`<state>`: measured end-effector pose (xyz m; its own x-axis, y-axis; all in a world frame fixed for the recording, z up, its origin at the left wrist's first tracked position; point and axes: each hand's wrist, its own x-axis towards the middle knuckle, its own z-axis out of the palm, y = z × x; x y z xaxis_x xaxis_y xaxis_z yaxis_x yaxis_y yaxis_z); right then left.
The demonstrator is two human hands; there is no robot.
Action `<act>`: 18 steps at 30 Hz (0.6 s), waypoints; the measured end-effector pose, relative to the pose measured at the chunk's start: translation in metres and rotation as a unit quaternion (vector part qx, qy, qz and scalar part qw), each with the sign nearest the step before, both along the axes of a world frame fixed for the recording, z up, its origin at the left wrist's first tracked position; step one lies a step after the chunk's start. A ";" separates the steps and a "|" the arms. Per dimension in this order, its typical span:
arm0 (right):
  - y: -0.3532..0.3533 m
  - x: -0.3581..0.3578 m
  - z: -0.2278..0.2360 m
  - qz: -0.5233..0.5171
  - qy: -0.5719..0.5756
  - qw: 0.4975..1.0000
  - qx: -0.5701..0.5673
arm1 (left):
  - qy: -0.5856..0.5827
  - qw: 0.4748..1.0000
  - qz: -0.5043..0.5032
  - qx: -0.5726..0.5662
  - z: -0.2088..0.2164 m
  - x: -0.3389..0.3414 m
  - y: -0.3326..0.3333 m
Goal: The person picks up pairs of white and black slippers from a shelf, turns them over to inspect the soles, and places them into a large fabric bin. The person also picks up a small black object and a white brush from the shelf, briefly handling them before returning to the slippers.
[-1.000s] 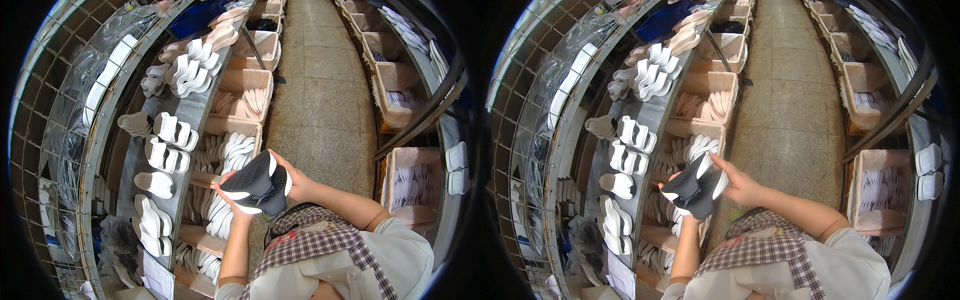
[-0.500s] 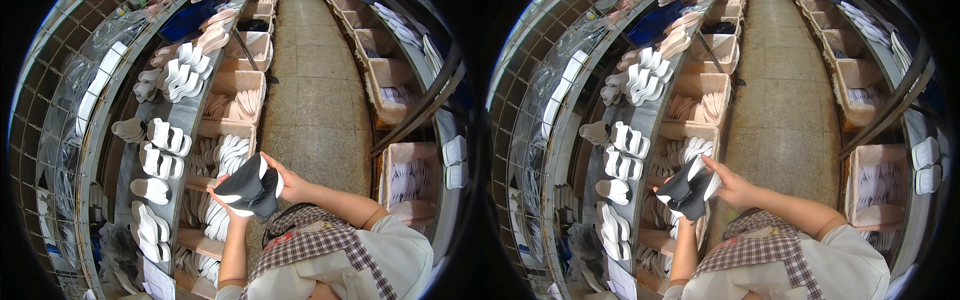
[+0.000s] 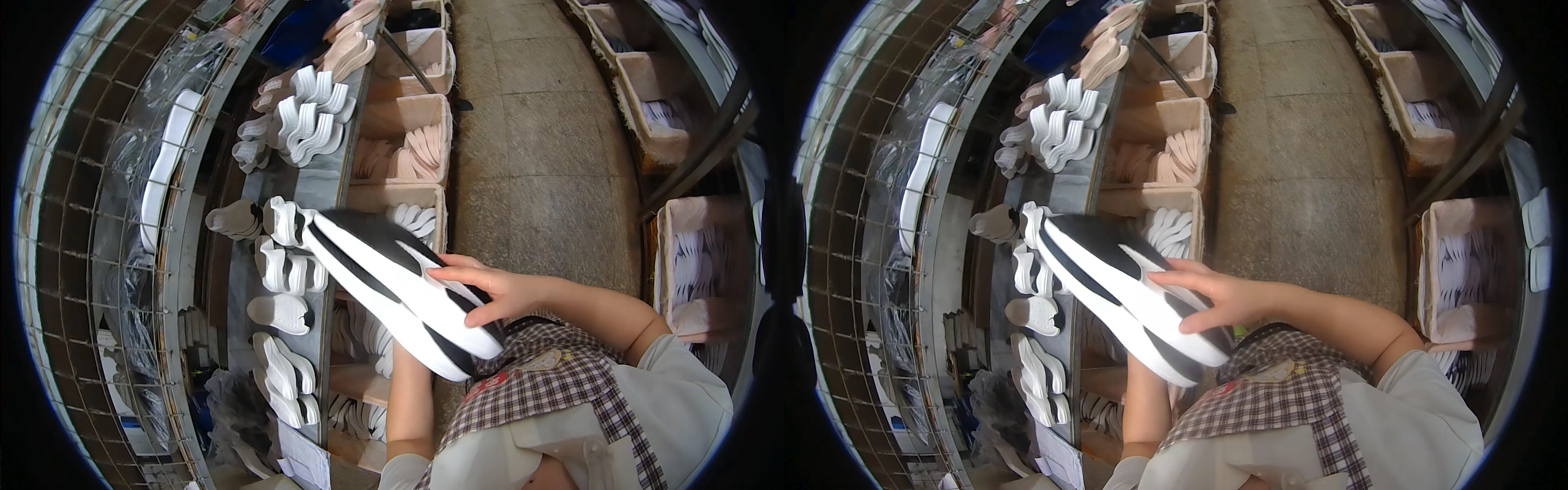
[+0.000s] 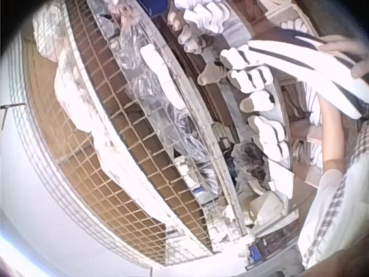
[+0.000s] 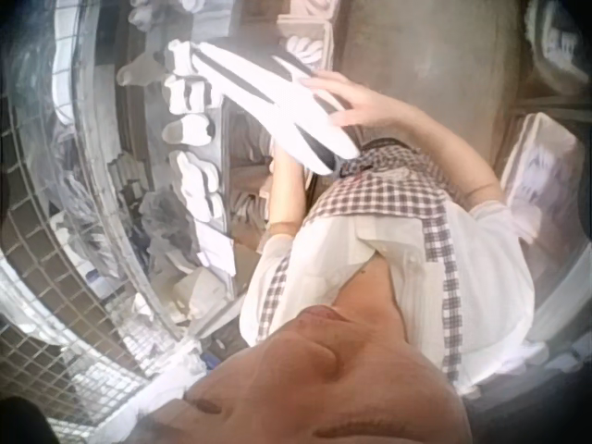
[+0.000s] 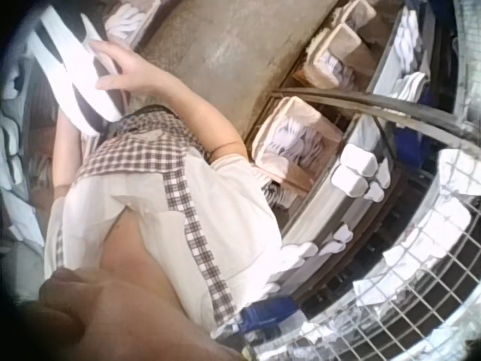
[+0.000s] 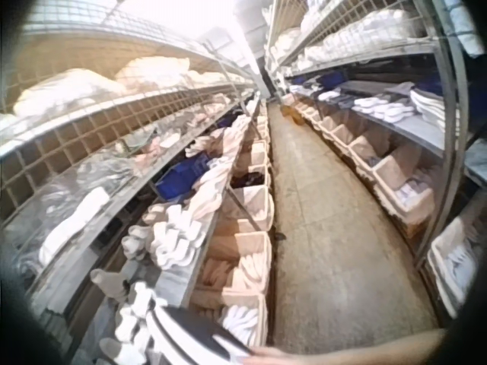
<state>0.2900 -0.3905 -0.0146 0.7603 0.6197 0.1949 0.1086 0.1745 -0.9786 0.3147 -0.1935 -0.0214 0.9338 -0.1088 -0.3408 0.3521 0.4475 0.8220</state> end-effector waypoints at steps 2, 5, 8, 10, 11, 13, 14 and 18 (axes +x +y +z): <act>0.010 -0.010 0.000 -0.096 -0.003 0.995 -0.026 | 0.022 0.995 -0.026 -0.095 -0.005 -0.004 0.001; 0.017 -0.014 0.008 -0.161 0.006 0.986 -0.036 | 0.076 0.980 -0.045 -0.176 -0.013 -0.008 0.001; 0.011 -0.005 0.016 -0.126 0.123 0.980 0.089 | -0.056 0.960 -0.156 -0.224 -0.017 -0.007 0.001; -0.004 -0.005 0.018 -0.099 0.257 0.904 0.325 | -0.053 0.959 -0.118 -0.253 -0.016 -0.001 0.001; -0.012 -0.006 0.016 -0.116 0.289 0.870 0.383 | -0.069 0.924 -0.087 -0.367 -0.014 0.000 0.001; -0.028 0.004 0.009 -0.108 0.360 0.817 0.437 | -0.072 0.906 -0.041 -0.416 -0.006 0.004 0.004; -0.034 0.001 0.005 -0.104 0.346 0.810 0.463 | -0.067 0.896 -0.066 -0.433 -0.003 0.005 0.004; -0.047 0.002 -0.007 -0.167 0.382 0.784 0.460 | -0.043 0.889 -0.070 -0.451 0.005 0.005 0.003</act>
